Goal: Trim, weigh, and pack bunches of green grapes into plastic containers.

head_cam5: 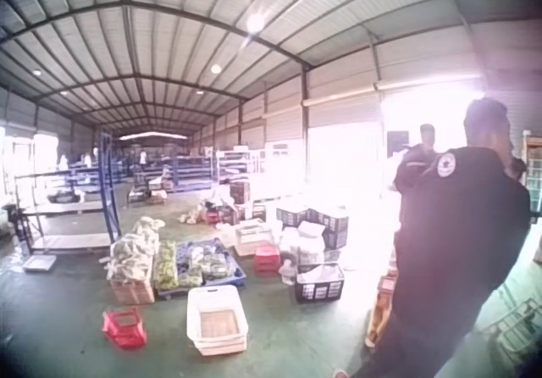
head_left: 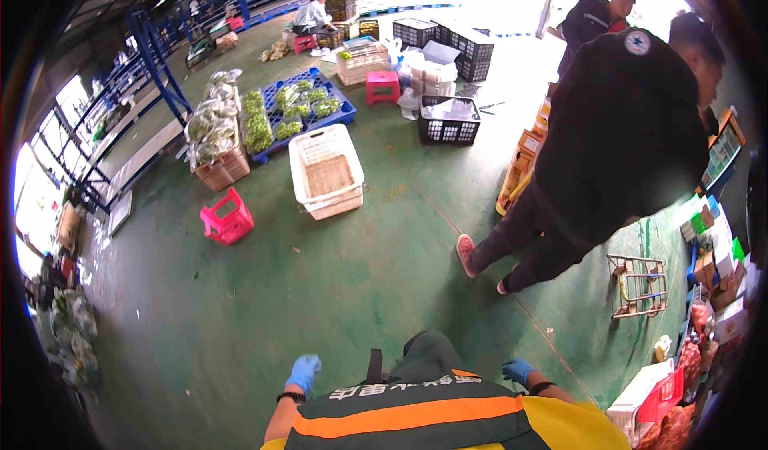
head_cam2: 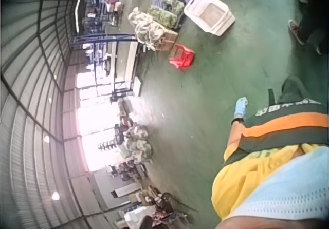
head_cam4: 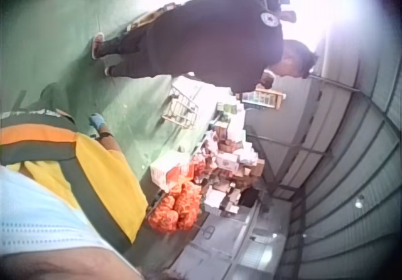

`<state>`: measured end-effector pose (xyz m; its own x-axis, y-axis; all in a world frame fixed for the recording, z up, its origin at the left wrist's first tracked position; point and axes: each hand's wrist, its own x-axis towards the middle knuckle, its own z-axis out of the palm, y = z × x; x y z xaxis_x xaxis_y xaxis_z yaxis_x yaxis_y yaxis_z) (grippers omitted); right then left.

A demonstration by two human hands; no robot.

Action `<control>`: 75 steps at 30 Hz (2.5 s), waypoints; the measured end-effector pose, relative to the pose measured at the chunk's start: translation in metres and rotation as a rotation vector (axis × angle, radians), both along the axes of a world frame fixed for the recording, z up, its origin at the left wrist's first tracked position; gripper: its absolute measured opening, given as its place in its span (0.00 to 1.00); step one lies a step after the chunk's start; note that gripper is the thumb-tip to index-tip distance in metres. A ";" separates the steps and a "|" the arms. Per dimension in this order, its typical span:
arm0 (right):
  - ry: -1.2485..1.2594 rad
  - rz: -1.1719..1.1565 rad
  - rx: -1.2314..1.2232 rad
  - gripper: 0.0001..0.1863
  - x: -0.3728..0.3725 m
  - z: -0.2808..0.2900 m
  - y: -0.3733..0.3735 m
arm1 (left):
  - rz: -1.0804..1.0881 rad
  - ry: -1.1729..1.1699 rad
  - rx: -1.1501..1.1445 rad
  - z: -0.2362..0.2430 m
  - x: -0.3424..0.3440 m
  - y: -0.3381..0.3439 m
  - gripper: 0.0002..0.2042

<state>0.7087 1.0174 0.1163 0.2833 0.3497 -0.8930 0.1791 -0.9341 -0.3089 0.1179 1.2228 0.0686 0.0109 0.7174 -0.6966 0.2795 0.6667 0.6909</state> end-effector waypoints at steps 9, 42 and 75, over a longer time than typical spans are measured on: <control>-0.219 0.969 0.051 0.20 0.094 -0.165 0.183 | -0.150 -0.066 0.216 0.015 0.105 0.312 0.07; -0.031 0.254 -0.094 0.16 0.273 0.010 1.191 | 0.051 -0.050 0.271 0.001 0.330 1.274 0.09; -0.035 0.858 -0.530 0.19 0.296 0.131 1.951 | -0.107 0.111 -0.064 0.072 0.375 2.094 0.22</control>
<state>1.0051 2.9681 0.2468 0.1507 0.0083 -0.9885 0.8564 -0.5006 0.1264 0.4926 3.3170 0.1406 0.0053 0.6702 -0.7422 0.4233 0.6709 0.6089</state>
